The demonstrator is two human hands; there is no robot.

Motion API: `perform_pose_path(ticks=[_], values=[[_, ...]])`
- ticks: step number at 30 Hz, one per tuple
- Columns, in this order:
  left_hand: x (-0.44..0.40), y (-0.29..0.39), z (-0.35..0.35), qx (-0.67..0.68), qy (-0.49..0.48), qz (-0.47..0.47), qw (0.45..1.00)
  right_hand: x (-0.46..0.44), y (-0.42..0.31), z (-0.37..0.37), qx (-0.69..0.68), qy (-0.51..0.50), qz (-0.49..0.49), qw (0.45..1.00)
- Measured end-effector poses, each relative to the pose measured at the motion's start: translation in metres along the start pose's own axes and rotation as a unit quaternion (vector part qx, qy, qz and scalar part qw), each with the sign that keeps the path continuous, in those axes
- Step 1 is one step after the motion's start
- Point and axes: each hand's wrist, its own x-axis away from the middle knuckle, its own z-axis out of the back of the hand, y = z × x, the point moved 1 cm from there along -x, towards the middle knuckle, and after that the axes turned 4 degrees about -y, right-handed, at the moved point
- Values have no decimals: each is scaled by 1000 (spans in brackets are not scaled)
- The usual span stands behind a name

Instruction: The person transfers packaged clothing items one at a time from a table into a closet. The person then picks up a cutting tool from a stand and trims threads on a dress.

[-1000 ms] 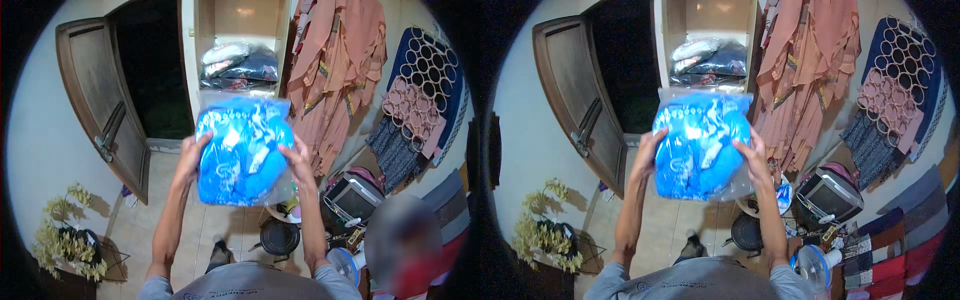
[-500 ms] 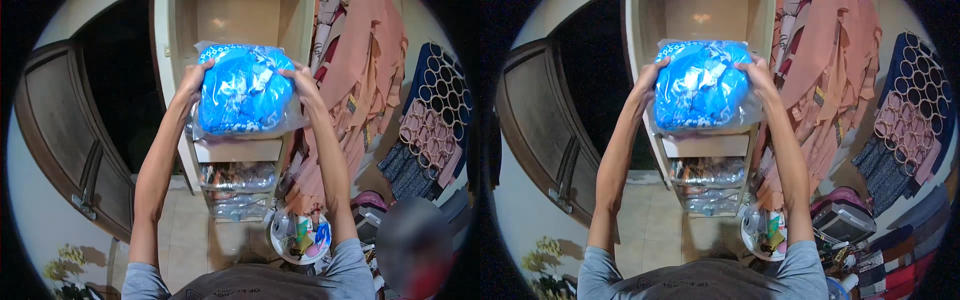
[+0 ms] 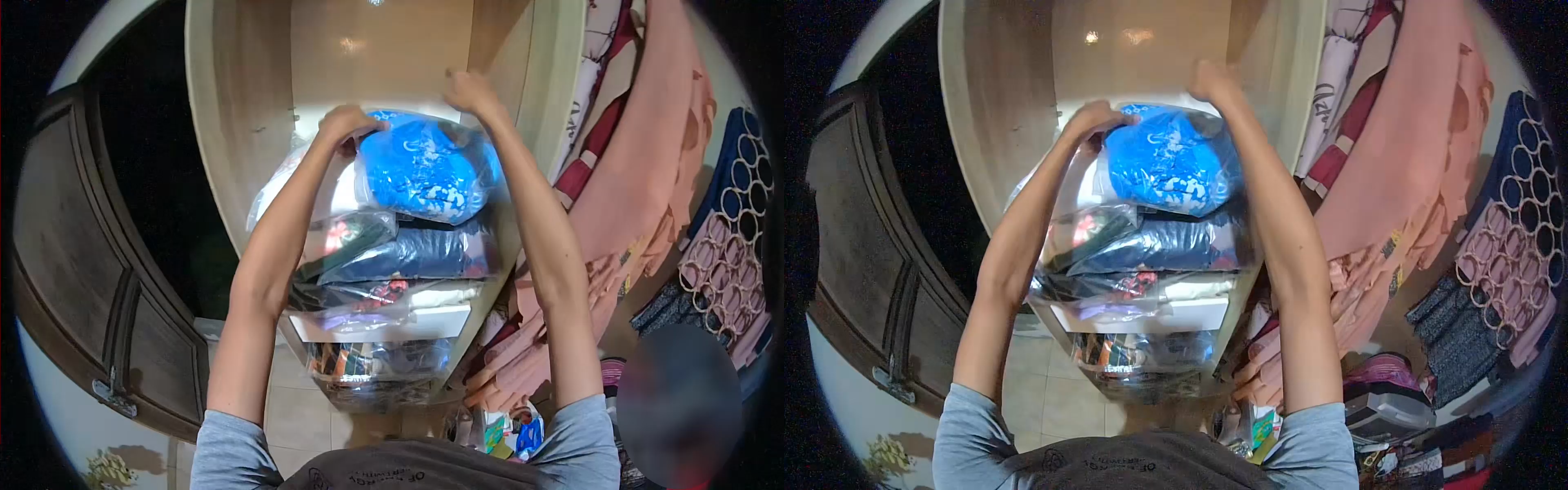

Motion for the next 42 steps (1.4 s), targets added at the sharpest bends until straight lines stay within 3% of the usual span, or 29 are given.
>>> perform_pose_path(ticks=[2, 3, 4, 7, 8, 11, 16, 18, 19, 21, 22, 25, 26, 29, 30, 33, 34, 37, 39, 40, 41, 42], values=[[-7, 27, -5, -101, 134, 1, 986, -29, 4, -24, -145, -177, 69, 971], [-14, 34, -12, -150, 198, 0, 969, -27, 1, -35, -194, -235, 23, 952], [-31, 28, -25, -134, 187, -73, 970, -17, -6, -45, -238, -292, -23, 926], [-76, 9, -45, -101, -155, -175, 967, -7, 5, -101, -229, -297, -57, 925], [-85, -1, -59, -38, -114, -147, 982, -4, 10, -114, -232, -302, -79, 921], [-84, 0, -69, -88, -79, -134, 984, 14, 6, -109, -242, -292, -86, 921], [-106, -13, -88, -59, -136, -209, 967, 24, 12, -128, -375, -344, -127, 851], [-114, -22, -92, -34, -126, -241, 962, 27, 10, -125, -350, -353, -133, 857], [-104, -12, -88, -24, -132, -199, 971, 26, 10, -126, -340, -353, -133, 861], [-95, -10, -84, -43, -95, -247, 963, 23, 13, -130, -349, -320, -105, 874], [-85, -5, -77, 14, -132, -180, 975, 23, 12, -126, -346, -314, -103, 878], [-62, -8, -70, 74, -60, -166, 982, 29, 8, -102, -287, -293, -89, 907], [-60, -10, -65, 44, -93, -127, 987, 30, 11, -93, -261, -297, -60, 916], [18, 8, -34, -27, -123, -176, 976, 50, 9, -69, -301, -273, -6, 913], [31, 8, -35, -33, -110, -252, 961, 64, 6, -60, -334, -263, 4, 905], [79, 3, -52, -108, 13, -225, 968, 113, -7, -40, -228, -140, -13, 963], [95, 3, -57, -64, 21, -223, 972, 129, -13, -36, -265, -90, 6, 960], [164, 10, -63, -90, 44, -286, 953, 205, -52, -10, -166, 18, -37, 985], [217, 12, -75, -35, 73, -343, 936, 266, -88, 18, -252, 19, -50, 966], [245, 15, -80, -32, 99, -377, 920, 295, -102, 33, -378, -8, -38, 925], [269, 19, -90, -44, 130, -394, 909, 331, -112, 37, -392, -30, -94, 915], [288, 26, -105, -11, 98, -418, 903, 368, -112, 37, -372, -34, -69, 925]])
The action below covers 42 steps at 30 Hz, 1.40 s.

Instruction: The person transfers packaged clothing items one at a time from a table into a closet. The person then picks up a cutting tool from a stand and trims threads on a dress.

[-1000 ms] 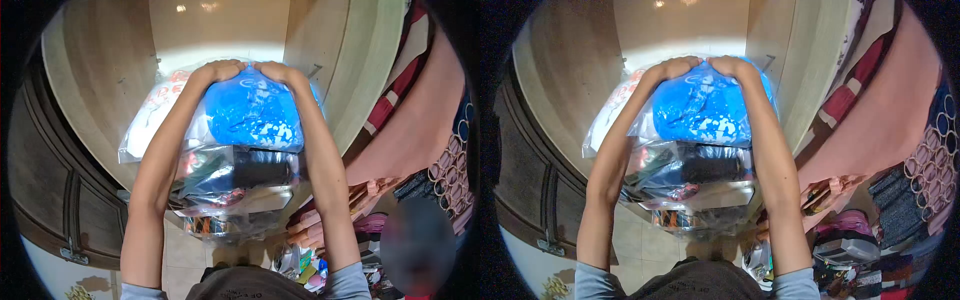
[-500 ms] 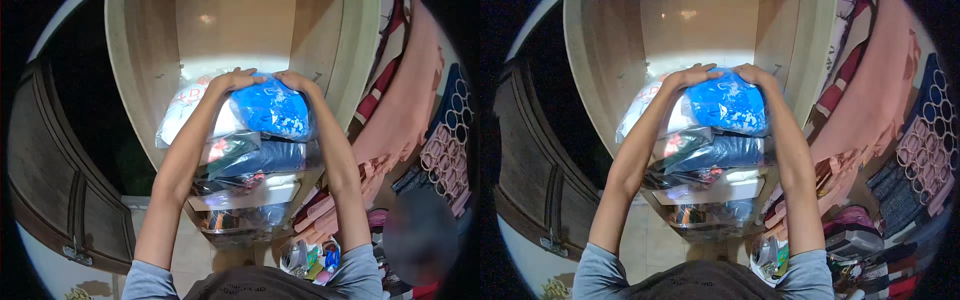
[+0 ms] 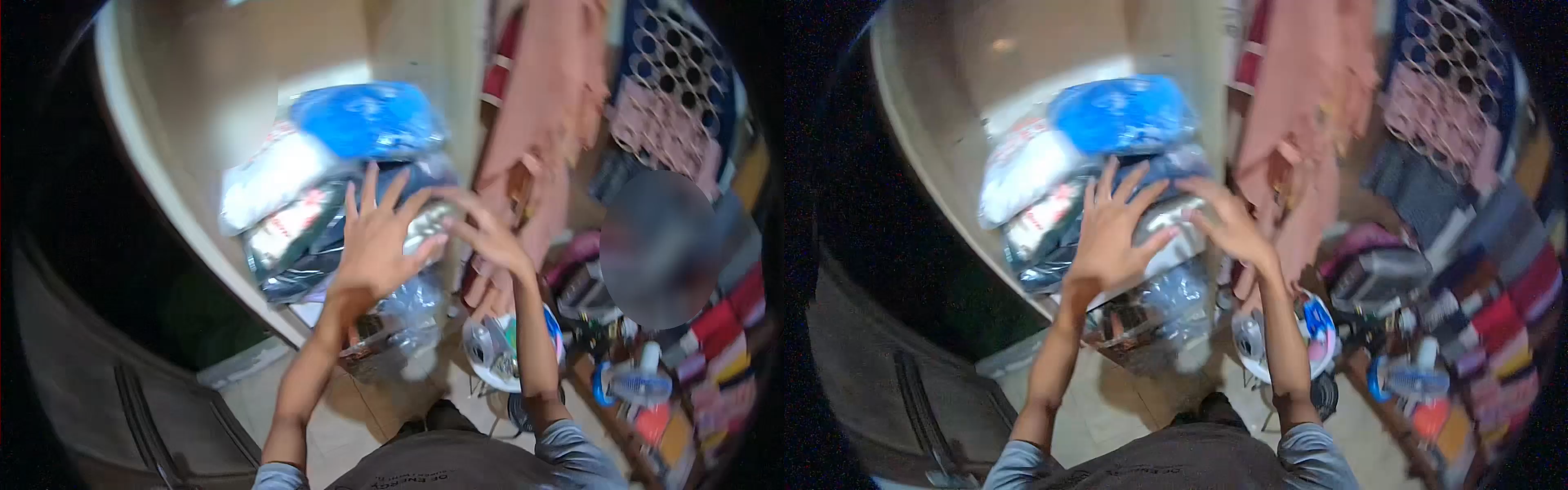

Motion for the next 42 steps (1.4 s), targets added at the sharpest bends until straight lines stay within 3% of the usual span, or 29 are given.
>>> perform_pose_path(ticks=[2, 4, 5, 7, 9, 11, 12, 15, 20, 24, 29, 34, 42], values=[[13, 40, -31, 156, -45, -34, 986, 81, -14, 3, -135, -11, -115, 984], [33, 86, -79, 295, -102, -63, 948, 173, -36, 15, -82, 12, -238, 968], [45, 109, -108, 324, -128, -79, 934, 220, -40, 18, 21, 31, -196, 980], [75, 148, -182, 395, -206, -111, 888, 311, -65, 21, -82, 89, -383, 916], [106, 220, -221, 467, -282, -148, 825, 425, -80, 19, -31, 202, -380, 902], [134, 286, -243, 554, -364, -163, 731, 506, -116, 14, -65, 301, -441, 843], [149, 319, -260, 535, -382, -202, 726, 554, -126, 6, -52, 355, -443, 822], [176, 414, -274, 539, -502, -247, 629, 644, -176, 1, -81, 438, -475, 759], [250, 573, -294, 520, -550, -301, 580, 769, -264, -9, -62, 552, -507, 659], [303, 659, -300, 531, -640, -300, 468, 843, -313, -17, -77, 629, -499, 591], [326, 754, -328, 485, -695, -308, 432, 909, -331, 4, -74, 703, -461, 536], [319, 844, -371, 451, -727, -340, 391, 980, -317, 49, -92, 706, -454, 536], [274, 1000, -426, 519, -689, -288, 416, 1083, -296, 181, -102, 715, -452, 523]])
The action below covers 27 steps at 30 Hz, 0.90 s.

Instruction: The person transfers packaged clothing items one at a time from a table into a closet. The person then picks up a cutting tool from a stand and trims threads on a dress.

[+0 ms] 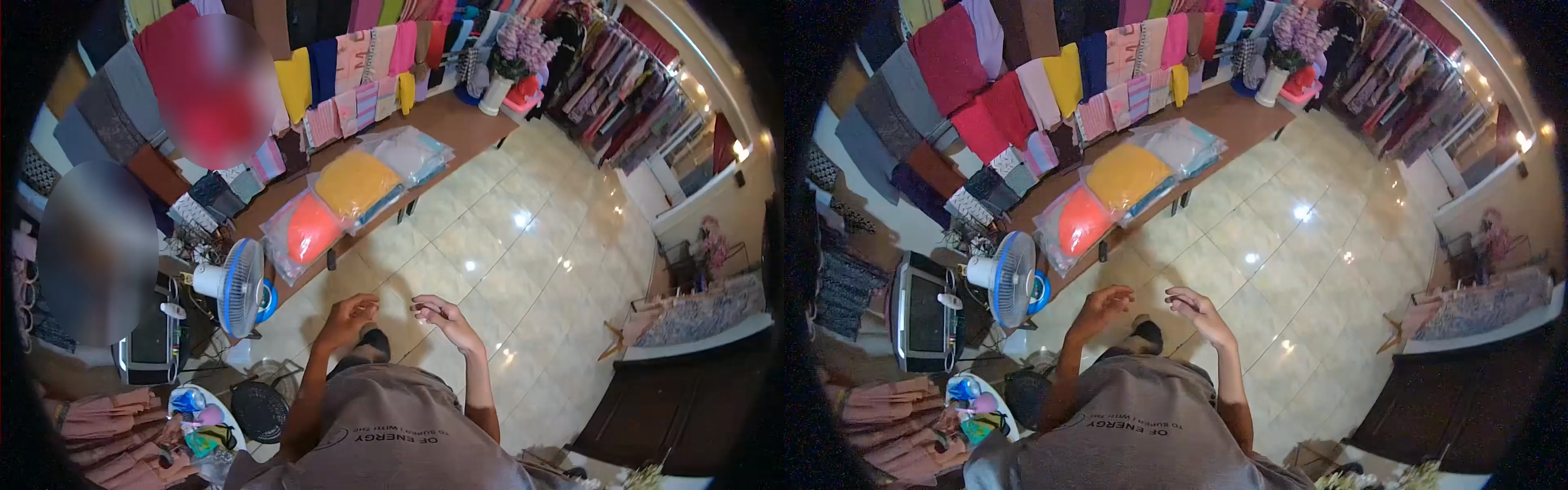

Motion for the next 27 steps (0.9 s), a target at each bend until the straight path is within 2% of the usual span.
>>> perform_pose_path(ticks=[1, 5, 6, 9, 10, 16, 20, 23, 27], values=[[-21, 5, 8, 9, 7, -4, 1000, -20, -9, 12, 14, 0, 4, 1000], [-94, 28, 34, -98, 24, -66, 993, -92, -26, 55, 35, -10, 38, 999], [-107, 43, 39, -110, 27, -38, 993, -110, -32, 63, 21, -25, 44, 999], [-150, 61, 52, -107, 19, -49, 993, -161, -37, 84, -29, -52, 11, 998], [-167, 60, 57, -108, 30, -53, 992, -180, -42, 93, 27, -68, 26, 997], [-257, 46, 62, -44, 138, -43, 989, -298, -52, 151, 44, -171, 35, 984], [-305, 66, 60, -91, 175, -19, 980, -369, -80, 170, 55, -223, 23, 973], [-333, 55, 66, -50, 209, 0, 977, -427, -77, 186, 127, -253, 46, 958], [-356, 38, 87, -17, 273, 3, 962, -503, -91, 182, 89, -340, -3, 936]])
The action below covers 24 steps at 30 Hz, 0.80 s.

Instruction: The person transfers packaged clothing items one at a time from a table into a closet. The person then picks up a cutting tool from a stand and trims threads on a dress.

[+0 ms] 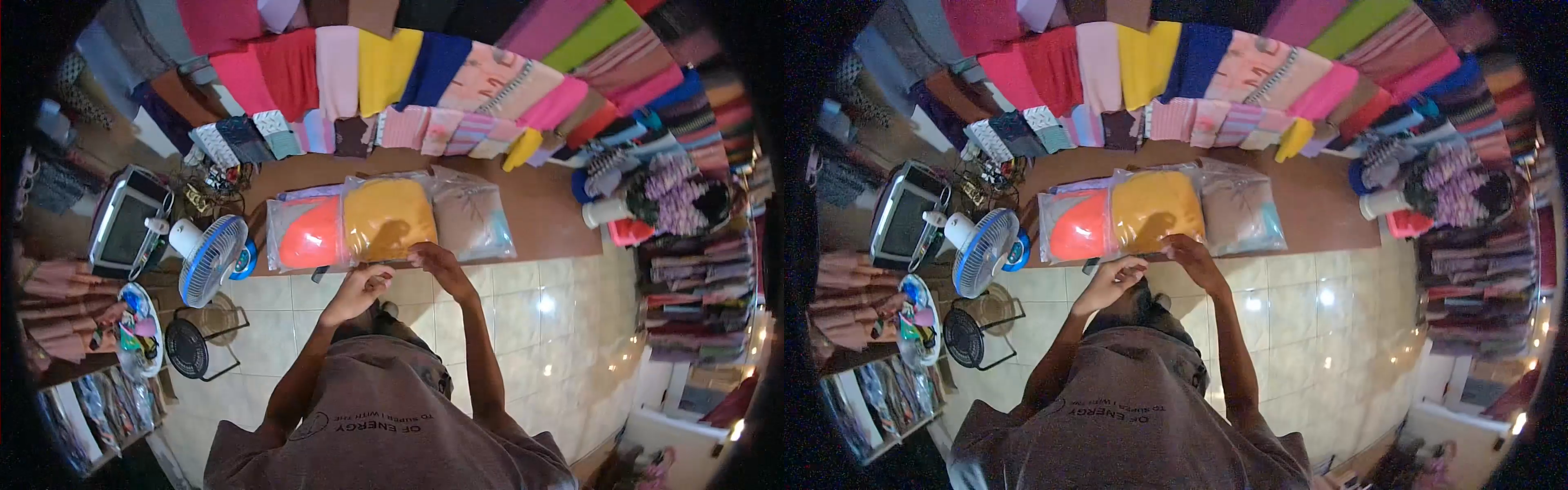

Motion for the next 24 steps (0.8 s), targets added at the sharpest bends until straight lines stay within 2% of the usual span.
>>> perform_pose_path(ticks=[4, 5, 6, 8, 9, 12, 13, 14, 16, 18, 20, 21, 22, 24], values=[[-30, -36, 18, 20, 57, 11, 998, -66, 10, 33, 58, -42, -7, 997], [-40, -56, 19, 40, 76, 42, 995, -86, 21, 39, 99, -52, 5, 994], [-52, -75, 21, 71, 99, 32, 992, -106, 30, 48, 142, -63, 18, 988], [-70, -110, 17, 132, 144, 16, 981, -135, 49, 63, 132, -100, -12, 986], [-80, -123, 11, 52, 200, 66, 976, -152, 59, 69, 125, -119, -25, 985], [-108, -149, -9, 18, 299, 16, 954, -203, 94, 88, 168, -168, -66, 969], [-118, -199, -26, 152, 274, 46, 949, -220, 102, 96, 180, -190, -76, 962], [-123, -201, -31, 176, 259, 159, 936, -239, 120, 106, 193, -196, -87, 958], [-135, -202, -40, 226, 216, 373, 874, -276, 156, 122, 220, -211, -106, 947], [-148, -277, -81, 225, 328, 371, 839, -313, 179, 130, 274, -198, -76, 938], [-154, -257, -95, 362, 375, 427, 738, -338, 217, 144, 336, -188, -55, 921], [-157, -317, -126, 417, 377, 423, 711, -351, 228, 150, 363, -187, -72, 910], [-164, -320, -131, 452, 411, 436, 661, -365, 238, 157, 392, -186, -86, 897], [-177, -333, -138, 487, 428, 424, 632, -387, 267, 168, 435, -186, -74, 878]])
